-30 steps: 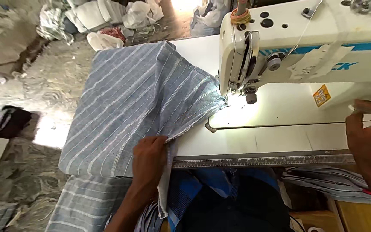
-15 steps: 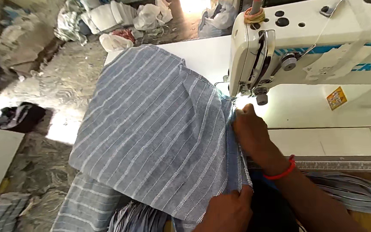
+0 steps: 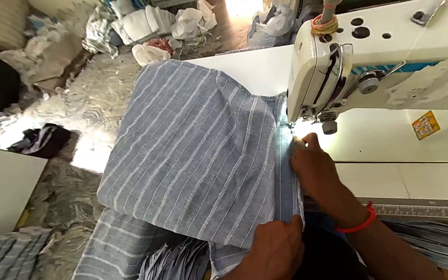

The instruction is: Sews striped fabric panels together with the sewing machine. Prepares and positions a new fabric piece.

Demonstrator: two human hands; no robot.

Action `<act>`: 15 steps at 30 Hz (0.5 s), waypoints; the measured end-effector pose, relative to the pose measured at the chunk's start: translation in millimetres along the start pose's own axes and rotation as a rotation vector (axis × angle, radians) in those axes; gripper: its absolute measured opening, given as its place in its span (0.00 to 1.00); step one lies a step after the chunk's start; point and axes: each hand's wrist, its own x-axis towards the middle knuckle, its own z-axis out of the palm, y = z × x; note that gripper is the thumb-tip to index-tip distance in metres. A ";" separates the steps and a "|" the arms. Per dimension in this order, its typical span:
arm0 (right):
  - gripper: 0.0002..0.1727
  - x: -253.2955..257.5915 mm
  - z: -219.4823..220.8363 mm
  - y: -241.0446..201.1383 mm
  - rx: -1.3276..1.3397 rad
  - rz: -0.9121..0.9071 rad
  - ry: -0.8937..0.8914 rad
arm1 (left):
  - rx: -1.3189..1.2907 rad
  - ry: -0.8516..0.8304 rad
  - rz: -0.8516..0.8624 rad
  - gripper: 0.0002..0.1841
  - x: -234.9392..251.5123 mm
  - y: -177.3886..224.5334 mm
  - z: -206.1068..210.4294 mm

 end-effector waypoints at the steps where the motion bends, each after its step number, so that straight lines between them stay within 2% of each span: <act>1: 0.25 0.5 -1.1 -0.1 -0.004 0.004 -0.007 | 0.013 0.000 -0.009 0.17 0.6 1.0 -0.5; 8: 0.26 0.0 3.4 3.9 -0.028 -0.034 0.018 | 0.026 0.253 0.003 0.16 4.0 2.5 15.7; 15: 0.27 -4.6 2.9 3.4 -0.050 -0.012 -0.010 | 0.027 0.071 -0.024 0.15 1.4 7.5 -2.3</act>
